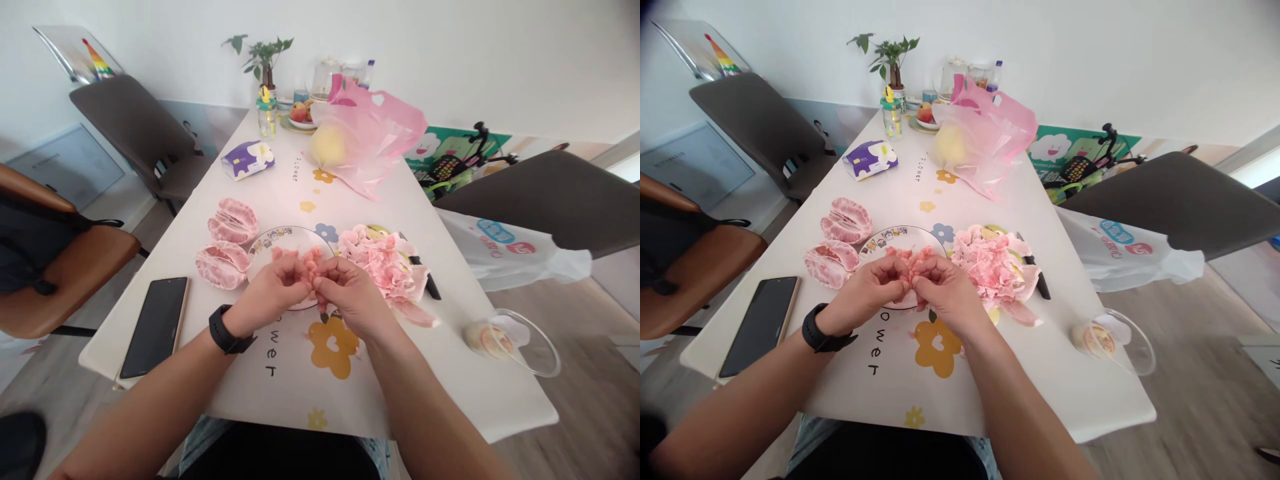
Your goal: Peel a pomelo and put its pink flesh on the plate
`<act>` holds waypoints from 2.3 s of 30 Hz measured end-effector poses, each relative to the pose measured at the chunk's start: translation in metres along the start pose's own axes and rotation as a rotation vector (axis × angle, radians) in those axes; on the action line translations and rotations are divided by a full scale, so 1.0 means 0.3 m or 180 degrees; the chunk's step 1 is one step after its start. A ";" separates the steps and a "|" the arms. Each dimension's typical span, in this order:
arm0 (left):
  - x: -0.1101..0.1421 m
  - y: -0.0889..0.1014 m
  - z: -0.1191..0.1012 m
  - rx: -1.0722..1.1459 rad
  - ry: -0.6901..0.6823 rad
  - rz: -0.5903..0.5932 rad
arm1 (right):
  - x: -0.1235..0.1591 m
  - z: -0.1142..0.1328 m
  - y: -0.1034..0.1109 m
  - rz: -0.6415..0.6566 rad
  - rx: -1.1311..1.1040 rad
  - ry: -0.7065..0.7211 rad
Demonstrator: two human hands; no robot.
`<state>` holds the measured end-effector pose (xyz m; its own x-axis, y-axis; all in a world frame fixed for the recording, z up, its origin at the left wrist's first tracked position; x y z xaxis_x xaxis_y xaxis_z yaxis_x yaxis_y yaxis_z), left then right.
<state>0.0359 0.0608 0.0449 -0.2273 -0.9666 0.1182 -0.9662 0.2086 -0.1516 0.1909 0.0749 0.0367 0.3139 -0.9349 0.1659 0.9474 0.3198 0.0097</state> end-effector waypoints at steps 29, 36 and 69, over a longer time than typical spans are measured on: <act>-0.016 0.038 0.016 0.1325 0.0229 -0.0099 | -0.014 -0.001 0.065 -0.0411 -0.0707 -0.0235; -0.013 0.065 0.007 -0.2124 -0.0959 -0.0927 | -0.014 0.000 0.050 -0.0248 -0.1171 -0.0305; 0.006 0.019 0.005 -0.1488 -0.0475 -0.0619 | -0.017 -0.020 0.004 -0.0114 -0.0245 0.0126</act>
<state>0.0302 0.0602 0.0426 -0.0515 -0.9976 -0.0457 -0.9477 0.0344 0.3172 0.1909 0.0791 0.0301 0.2804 -0.9513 0.1278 0.9596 0.2747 -0.0610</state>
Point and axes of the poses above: each hand's wrist, its own x-axis away from the middle knuckle, its own y-axis out of the back of the hand, z = x × y, the point moved 4 cm from there along -x, towards the middle knuckle, and after that the axes turned 8 degrees about x, right-handed, at the moved point
